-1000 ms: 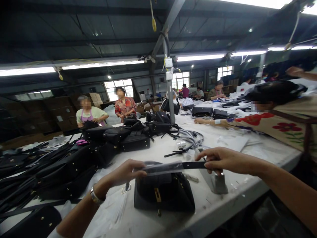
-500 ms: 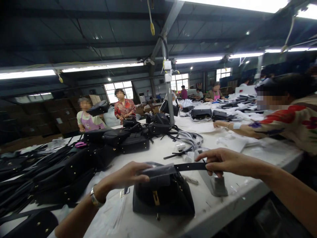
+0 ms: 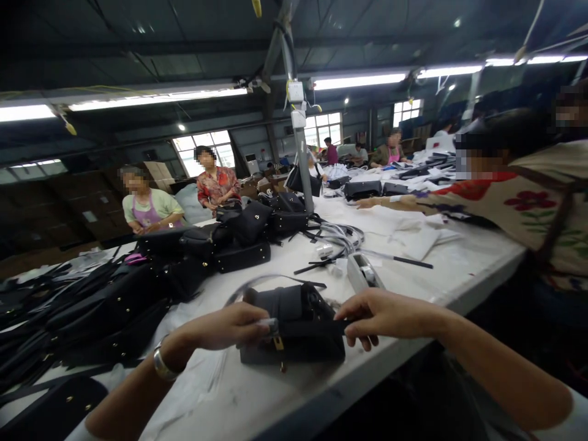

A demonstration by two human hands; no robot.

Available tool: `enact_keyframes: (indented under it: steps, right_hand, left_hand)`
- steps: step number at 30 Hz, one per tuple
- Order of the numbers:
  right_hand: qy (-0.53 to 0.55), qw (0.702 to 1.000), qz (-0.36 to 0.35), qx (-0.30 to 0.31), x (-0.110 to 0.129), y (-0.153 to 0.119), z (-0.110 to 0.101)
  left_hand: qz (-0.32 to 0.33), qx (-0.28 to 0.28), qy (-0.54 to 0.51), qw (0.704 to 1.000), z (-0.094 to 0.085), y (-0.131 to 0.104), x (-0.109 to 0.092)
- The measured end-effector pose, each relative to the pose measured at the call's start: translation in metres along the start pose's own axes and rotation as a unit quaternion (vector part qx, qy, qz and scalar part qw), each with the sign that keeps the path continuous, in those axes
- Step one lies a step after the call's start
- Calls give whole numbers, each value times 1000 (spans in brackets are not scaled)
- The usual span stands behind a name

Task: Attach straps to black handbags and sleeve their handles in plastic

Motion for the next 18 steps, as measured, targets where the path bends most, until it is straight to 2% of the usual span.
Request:
enact_keyframes:
  steps: [2,4,5,7,8,10,12,15,18]
  right_hand:
    - [22,1000,6,6,-11,4,5]
    - [26,1000,6,-10,-19,9,8]
    - [12,999,-1,-30,-22,11,10]
    - [-47,992,-38,-112,-24,13,13]
    - [-87,980,-67,-167,-24,13,15]
    - [-168,939,-128,-272,-24,10,23]
    - [-239,891,-180,-342,-27,6,35]
    - [-310,832,-246,-389,-41,0,55]
    - [-361,782,-288,-419,-60,-8,73]
  left_hand:
    - [-13,20,-37,999,5,-4,13]
    - [-15,15,-45,999,10,-7,22]
    - [-10,-5,-26,1000,13,-9,25]
    - [12,-87,64,994,18,-14,28]
    - [28,-144,130,981,21,-16,28]
    - [68,-255,264,928,29,-23,28]
    - [109,-322,361,868,40,-29,29]
    - [152,-359,436,811,54,-36,34]
    - [165,-370,471,784,63,-40,41]
Point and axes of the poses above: each hand's wrist, its own y-axis towards the middle knuckle, its own z-axis out of the palm, x = y × z, the point moved 3 cm from there along y, towards the middle knuckle, and after that the axes turned 8 degrees about x, right-handed, at the moved point
